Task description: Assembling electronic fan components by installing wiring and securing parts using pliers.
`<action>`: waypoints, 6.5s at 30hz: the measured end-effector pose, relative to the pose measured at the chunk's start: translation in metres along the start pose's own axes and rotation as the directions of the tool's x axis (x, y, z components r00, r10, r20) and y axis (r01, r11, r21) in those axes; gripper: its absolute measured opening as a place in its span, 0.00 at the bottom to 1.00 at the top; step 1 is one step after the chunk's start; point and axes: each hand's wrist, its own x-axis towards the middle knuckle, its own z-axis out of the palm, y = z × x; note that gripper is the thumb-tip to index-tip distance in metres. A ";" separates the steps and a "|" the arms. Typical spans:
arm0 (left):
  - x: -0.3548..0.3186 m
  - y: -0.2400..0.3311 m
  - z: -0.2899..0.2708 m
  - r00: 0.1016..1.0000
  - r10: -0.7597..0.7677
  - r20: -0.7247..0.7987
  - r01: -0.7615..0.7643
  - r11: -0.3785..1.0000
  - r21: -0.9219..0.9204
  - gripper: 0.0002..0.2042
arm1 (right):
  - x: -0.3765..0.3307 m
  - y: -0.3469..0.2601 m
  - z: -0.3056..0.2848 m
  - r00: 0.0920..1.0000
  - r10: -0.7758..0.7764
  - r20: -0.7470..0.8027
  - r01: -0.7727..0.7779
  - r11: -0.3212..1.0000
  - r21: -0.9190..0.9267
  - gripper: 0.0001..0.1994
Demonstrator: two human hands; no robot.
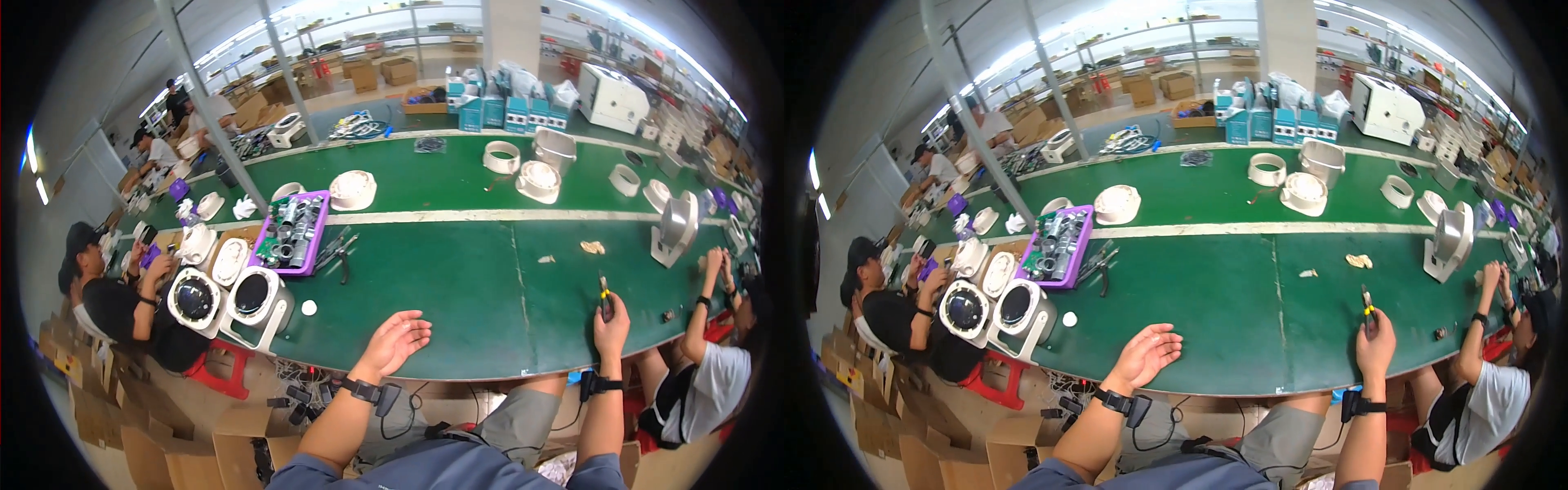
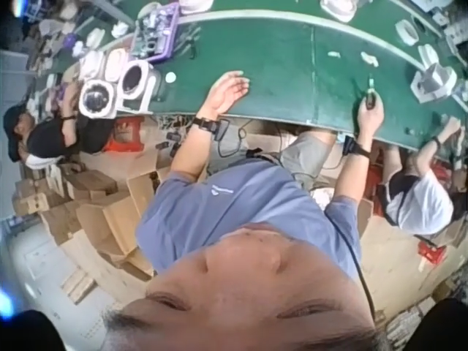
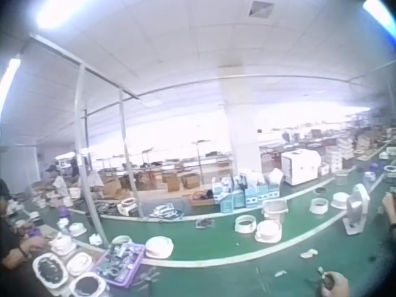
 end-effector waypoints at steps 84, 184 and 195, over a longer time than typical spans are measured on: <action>-0.009 0.002 0.011 0.996 0.065 -0.054 -0.058 0.990 0.129 0.19 | 0.078 -0.105 0.138 0.848 -0.062 0.526 -0.432 0.492 0.755 0.19; -0.012 0.000 0.013 0.988 0.131 -0.086 -0.113 0.976 0.185 0.19 | 0.077 -0.095 0.144 0.800 -0.210 0.562 -0.232 0.755 0.613 0.24; -0.009 0.003 0.011 0.992 0.101 -0.077 -0.089 0.986 0.141 0.20 | 0.078 -0.088 0.157 0.813 -0.194 0.548 -0.230 0.759 0.609 0.24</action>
